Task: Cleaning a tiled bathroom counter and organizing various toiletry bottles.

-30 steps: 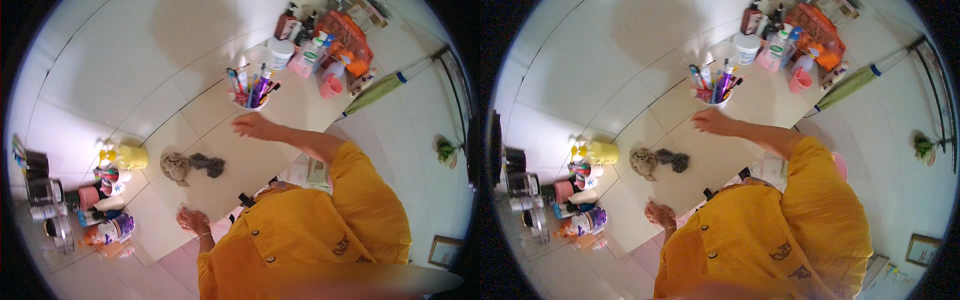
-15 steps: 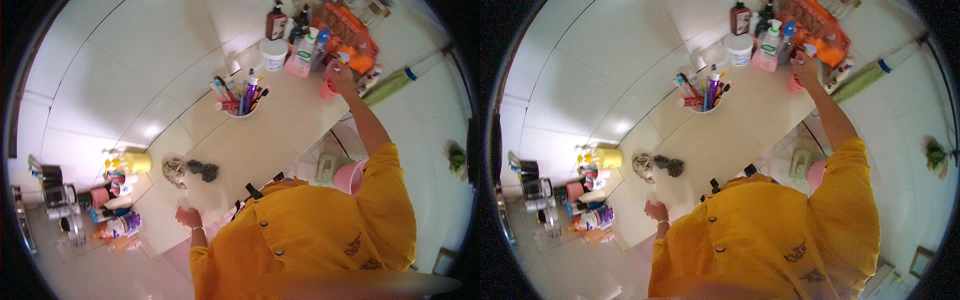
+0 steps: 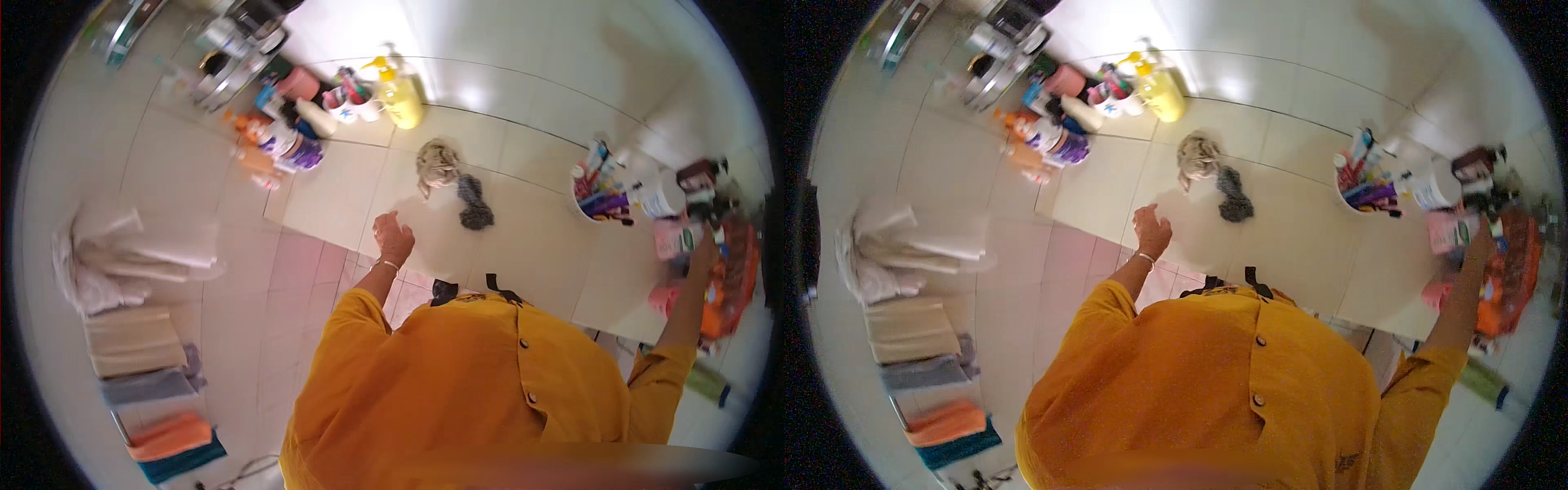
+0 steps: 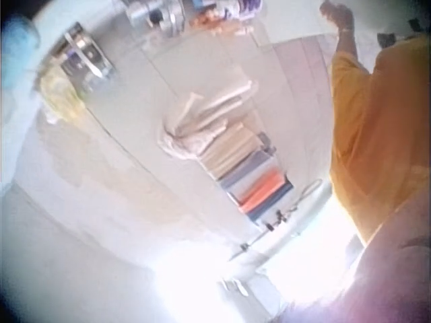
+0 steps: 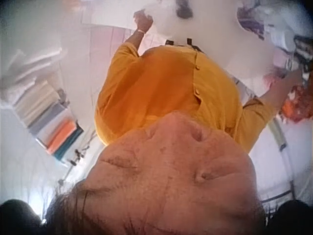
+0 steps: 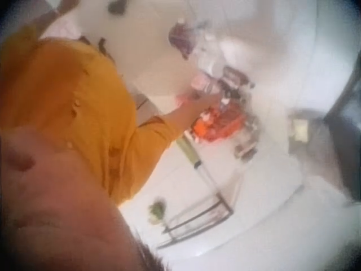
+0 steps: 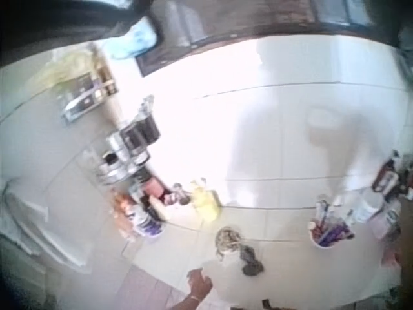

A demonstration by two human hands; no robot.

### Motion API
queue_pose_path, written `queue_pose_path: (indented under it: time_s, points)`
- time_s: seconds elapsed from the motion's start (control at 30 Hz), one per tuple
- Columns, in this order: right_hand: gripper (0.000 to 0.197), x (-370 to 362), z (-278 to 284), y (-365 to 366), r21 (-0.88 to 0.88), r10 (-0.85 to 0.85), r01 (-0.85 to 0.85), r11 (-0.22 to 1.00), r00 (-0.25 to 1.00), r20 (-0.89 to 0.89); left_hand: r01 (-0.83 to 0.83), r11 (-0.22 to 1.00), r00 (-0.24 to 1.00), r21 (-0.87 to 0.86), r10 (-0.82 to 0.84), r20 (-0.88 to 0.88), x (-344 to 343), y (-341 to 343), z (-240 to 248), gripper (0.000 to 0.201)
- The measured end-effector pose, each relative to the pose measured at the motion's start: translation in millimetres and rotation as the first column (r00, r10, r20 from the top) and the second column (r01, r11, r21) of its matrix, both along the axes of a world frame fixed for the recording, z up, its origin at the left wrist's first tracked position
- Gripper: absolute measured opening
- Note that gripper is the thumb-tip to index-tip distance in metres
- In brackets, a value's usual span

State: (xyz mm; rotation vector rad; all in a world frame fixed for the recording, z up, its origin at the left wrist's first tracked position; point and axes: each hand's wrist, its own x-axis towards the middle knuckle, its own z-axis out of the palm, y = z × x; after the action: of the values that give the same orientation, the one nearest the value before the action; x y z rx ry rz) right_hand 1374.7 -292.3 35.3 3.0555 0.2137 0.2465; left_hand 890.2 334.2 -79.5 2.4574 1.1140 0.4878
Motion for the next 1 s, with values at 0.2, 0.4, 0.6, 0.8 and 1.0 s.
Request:
queue_pose_path:
  time_s: [0.2,0.4,0.6,0.8,1.0]
  points:
    - [0.068,-12,-14,14,0.657,-0.515,0.437,0.614,0.853,-0.085,-0.123,0.989,0.991,-0.084,0.118,-0.064,-19,25,2,0.044]
    - [0.061,-73,24,39,0.774,-0.464,0.441,0.455,0.859,-0.216,-0.164,0.986,0.985,0.009,0.164,-0.05,-28,58,-11,0.045]
    - [0.07,-141,85,95,0.867,-0.1,0.355,0.35,0.934,-0.342,-0.156,0.985,0.981,-0.066,0.147,-0.125,-39,76,-5,0.047]
    - [0.046,-213,128,287,0.724,0.137,0.217,0.654,0.908,-0.395,-0.163,0.986,0.985,0.033,0.165,-0.05,-48,76,-4,0.043]
    - [0.022,-251,124,466,0.892,0.579,0.188,0.411,0.702,-0.415,-0.139,0.989,0.99,-0.043,0.138,-0.019,-50,77,0,0.044]
